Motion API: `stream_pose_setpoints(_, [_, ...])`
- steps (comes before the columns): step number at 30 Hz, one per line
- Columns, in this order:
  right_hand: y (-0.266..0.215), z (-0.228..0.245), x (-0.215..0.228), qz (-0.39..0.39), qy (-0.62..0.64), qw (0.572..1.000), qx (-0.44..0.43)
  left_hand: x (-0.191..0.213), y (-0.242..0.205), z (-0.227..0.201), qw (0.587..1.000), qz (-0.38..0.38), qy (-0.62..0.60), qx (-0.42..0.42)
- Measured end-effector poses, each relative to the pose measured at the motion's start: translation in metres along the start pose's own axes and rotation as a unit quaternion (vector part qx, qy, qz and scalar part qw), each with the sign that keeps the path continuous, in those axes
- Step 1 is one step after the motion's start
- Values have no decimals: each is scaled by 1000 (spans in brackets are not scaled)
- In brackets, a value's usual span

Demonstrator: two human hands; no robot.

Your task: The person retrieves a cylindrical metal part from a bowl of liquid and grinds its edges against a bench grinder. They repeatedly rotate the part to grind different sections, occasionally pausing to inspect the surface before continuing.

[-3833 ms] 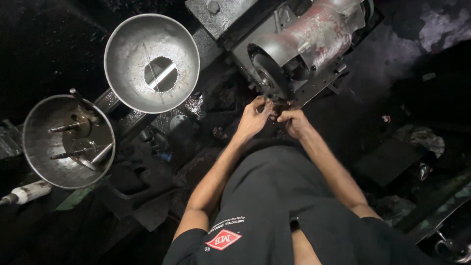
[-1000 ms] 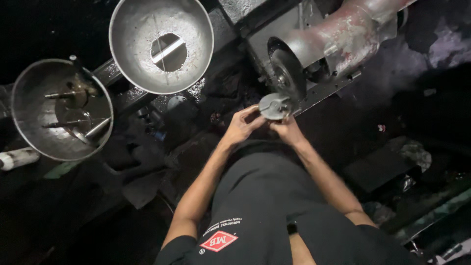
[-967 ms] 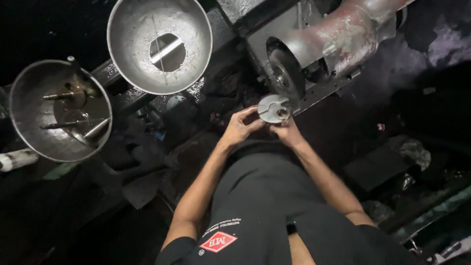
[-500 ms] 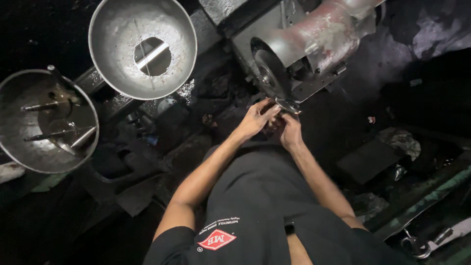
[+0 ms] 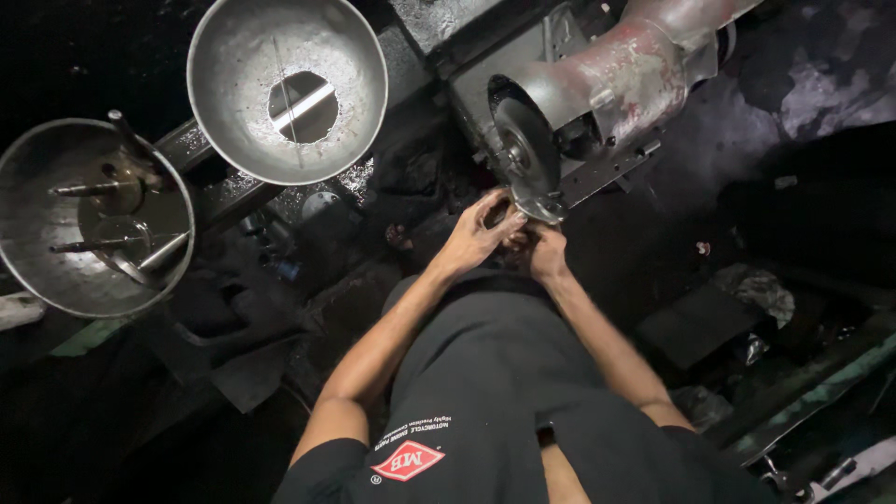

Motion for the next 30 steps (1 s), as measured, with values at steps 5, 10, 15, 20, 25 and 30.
stream_pose_setpoints(5, [17, -18, 6, 99, -48, 993, 49, 10, -11, -18, 998, -24, -2, 51])
stream_pose_setpoints(10, [32, -32, 22, 123, -79, 985, 93, 25, -19, -28, 987, -32, 111, -115])
stream_pose_setpoints(15, [19, -25, 23, 97, -130, 986, 44, 44, -22, -44, 993, 109, -46, -11])
stream_pose_setpoints(20, [-18, 3, 12, 78, -207, 975, -21, 40, -25, -39, 984, 141, 70, -83])
stream_pose_setpoints(25, [-61, 37, 8, 60, -249, 966, 26, 22, -28, -17, 995, 69, 66, -31])
stream_pose_setpoints(30, [-71, 48, 21, -2, -321, 936, 145, 7, -19, 13, 982, 137, -100, 89])
Point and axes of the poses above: each hand's wrist, its own y-axis towards the middle knuckle, its own x-axis out of the back of the hand, z = x × y, the point moved 1 cm from there along y, towards the middle knuckle, and after that the axes turned 13 degrees about -z, right-handed, at the moved point
